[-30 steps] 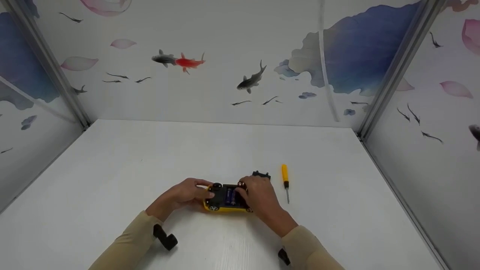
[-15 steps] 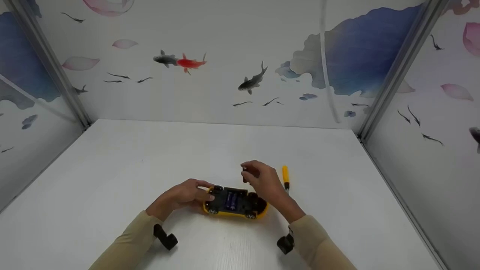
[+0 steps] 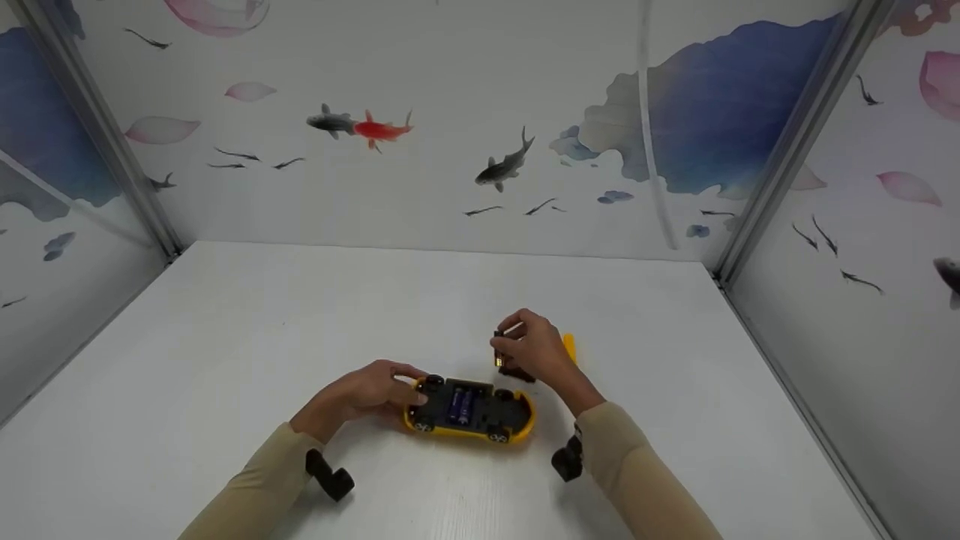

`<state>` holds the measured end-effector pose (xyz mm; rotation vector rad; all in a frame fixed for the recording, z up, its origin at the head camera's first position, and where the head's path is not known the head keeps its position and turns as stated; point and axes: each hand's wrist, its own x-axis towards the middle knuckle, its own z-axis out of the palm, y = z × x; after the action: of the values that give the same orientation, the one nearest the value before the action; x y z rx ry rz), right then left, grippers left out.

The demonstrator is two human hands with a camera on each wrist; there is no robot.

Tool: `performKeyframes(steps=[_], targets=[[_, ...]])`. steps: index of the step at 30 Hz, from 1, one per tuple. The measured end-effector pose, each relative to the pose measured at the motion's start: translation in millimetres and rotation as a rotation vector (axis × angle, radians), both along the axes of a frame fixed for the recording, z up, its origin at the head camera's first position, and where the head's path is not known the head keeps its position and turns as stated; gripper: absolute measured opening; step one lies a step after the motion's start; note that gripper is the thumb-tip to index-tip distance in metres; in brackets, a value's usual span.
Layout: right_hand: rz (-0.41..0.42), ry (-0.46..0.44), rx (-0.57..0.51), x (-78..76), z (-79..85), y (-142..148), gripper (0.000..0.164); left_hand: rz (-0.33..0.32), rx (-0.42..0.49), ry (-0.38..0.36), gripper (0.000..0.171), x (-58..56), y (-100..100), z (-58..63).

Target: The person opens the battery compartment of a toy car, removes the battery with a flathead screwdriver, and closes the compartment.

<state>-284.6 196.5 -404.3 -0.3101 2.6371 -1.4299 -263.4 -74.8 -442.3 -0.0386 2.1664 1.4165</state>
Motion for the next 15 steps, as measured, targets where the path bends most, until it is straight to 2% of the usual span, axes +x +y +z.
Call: performKeyframes(steps=[7, 15], targets=[[-0.069, -0.084, 0.016, -13.5, -9.6, 10, 0.033, 0.002, 0.005, 0.013, 0.046, -1.3, -2, -4.8], [-0.165, -0.138, 0.030, -17.7, -11.7, 33, 0.037, -0.005, 0.044, 0.011, 0.050, -2.6, -5, -4.7]])
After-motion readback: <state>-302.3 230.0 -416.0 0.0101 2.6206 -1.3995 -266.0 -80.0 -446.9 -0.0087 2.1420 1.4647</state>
